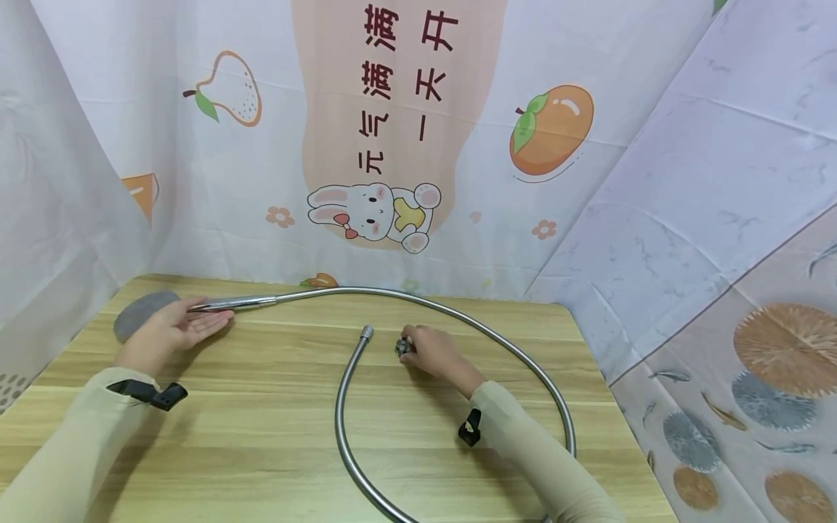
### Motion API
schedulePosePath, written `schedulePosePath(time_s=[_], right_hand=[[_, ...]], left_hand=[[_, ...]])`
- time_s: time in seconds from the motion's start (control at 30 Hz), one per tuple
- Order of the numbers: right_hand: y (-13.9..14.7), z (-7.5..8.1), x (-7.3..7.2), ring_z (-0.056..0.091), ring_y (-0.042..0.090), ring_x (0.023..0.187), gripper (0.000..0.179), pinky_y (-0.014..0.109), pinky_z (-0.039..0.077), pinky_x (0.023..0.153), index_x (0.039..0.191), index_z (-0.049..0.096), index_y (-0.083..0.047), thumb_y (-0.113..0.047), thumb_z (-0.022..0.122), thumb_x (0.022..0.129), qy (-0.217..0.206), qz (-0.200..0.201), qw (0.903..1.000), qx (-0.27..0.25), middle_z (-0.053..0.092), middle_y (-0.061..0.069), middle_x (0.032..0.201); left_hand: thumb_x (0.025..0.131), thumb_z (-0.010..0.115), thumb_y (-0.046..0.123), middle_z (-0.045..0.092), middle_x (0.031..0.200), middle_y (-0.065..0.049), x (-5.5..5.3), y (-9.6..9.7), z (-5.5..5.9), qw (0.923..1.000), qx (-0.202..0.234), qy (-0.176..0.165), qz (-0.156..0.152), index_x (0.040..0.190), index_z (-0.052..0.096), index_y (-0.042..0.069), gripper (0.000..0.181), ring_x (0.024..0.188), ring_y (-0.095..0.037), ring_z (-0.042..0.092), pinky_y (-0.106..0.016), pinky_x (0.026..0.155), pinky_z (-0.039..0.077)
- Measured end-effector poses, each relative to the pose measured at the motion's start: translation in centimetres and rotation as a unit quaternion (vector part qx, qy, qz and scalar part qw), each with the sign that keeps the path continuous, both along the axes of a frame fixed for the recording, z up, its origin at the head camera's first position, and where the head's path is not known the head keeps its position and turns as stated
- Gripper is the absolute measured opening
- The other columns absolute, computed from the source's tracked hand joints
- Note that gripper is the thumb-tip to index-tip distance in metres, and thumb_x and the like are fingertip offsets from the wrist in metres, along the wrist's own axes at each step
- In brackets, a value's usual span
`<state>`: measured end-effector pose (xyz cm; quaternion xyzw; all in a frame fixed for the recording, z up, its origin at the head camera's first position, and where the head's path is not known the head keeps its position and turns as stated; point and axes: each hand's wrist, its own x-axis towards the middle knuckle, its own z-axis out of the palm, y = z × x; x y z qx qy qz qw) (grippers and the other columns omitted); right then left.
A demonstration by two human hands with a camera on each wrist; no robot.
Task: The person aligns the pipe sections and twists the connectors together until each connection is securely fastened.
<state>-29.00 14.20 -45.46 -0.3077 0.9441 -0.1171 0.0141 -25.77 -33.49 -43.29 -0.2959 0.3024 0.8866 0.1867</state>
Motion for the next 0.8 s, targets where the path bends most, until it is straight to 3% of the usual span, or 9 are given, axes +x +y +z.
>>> schedulePosePath(time_s=[0.33, 0.8], right_hand=[[0.0, -0.1, -0.1, 0.059, 0.011, 0.073, 0.034, 0.031, 0.05, 0.061, 0.116, 0.069, -0.012, -0.028, 0.081, 0.088, 0.021, 0.007, 0.9998, -0.002, 0.067, 0.0, 0.086], [0.1, -0.2, 0.0, 0.058, 0.011, 0.074, 0.034, 0.032, 0.05, 0.063, 0.115, 0.069, -0.011, -0.027, 0.081, 0.088, 0.014, 0.004, 0.9999, -0.007, 0.067, 0.001, 0.086]], left_hand=[[0.11, 0.039, 0.032, 0.077, 0.087, -0.014, 0.6, 0.7, 0.7, 0.9931, -0.06, 0.065, -0.078, 0.082, 0.072, 0.003, 0.052, 0.087, -0.026, 0.077, -0.032, 0.095, 0.059], [0.111, 0.036, 0.032, 0.078, 0.085, -0.002, 1.1, 1.7, 1.6, 0.981, -0.126, 0.107, -0.101, 0.083, 0.072, 0.014, 0.049, 0.085, -0.017, 0.077, -0.03, 0.085, 0.061]])
